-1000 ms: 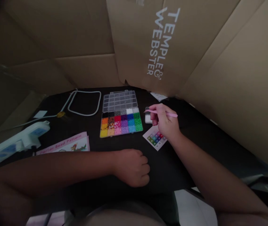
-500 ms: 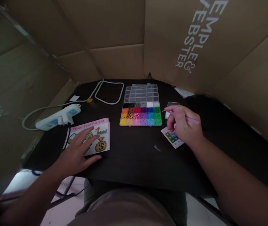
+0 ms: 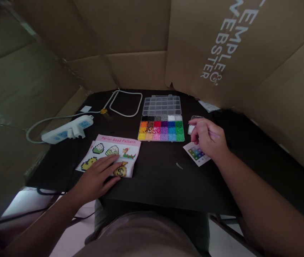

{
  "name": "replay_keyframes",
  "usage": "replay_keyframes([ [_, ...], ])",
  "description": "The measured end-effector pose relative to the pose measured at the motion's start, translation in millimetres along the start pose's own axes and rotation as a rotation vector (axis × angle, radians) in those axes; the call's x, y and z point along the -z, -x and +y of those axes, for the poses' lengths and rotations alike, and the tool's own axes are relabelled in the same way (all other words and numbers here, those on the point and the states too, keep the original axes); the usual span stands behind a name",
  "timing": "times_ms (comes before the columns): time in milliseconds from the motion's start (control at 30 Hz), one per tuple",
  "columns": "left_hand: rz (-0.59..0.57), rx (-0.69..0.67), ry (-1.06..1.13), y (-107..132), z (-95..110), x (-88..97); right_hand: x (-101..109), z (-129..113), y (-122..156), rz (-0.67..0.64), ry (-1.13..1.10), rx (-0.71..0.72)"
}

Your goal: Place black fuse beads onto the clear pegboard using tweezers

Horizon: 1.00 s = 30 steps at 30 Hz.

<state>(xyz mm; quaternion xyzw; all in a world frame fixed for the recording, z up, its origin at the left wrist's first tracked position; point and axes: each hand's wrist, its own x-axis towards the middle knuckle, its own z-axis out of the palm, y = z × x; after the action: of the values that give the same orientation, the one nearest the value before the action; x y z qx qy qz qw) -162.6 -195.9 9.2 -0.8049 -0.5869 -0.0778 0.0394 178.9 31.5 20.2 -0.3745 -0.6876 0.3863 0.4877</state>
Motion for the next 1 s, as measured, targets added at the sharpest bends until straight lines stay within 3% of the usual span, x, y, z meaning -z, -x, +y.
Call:
replay_keyframes([
  [267, 0.134, 0.035, -0.009, 3.3, -26.0, -6.3, 2.5, 5.3, -7.6, 0.043, -0.008, 0.083],
  [433, 0.166, 0.028, 0.018, -5.3, -46.7, -9.4, 25.2, -1.6, -13.1, 0.059, 0.087, 0.134],
  [533, 0.183, 0.014, 0.042, -10.8, -59.8, -14.2, 43.8, -2.7, -2.7, 0.035, 0.251, 0.213],
  [700, 0.253, 0.039, 0.031, -11.7, -70.1, -21.2, 66.6, 8.9, 22.1, -0.045, 0.725, 0.332],
  [833, 0.323, 0.075, -0.004, -8.7, -68.6, -21.6, 71.6, 20.5, 28.5, 0.118, 0.825, 0.357],
  [1000, 0.327, 0.113, -0.058, -5.7, -64.7, -20.3, 56.7, 27.0, 23.3, 0.25, 0.847, 0.376],
])
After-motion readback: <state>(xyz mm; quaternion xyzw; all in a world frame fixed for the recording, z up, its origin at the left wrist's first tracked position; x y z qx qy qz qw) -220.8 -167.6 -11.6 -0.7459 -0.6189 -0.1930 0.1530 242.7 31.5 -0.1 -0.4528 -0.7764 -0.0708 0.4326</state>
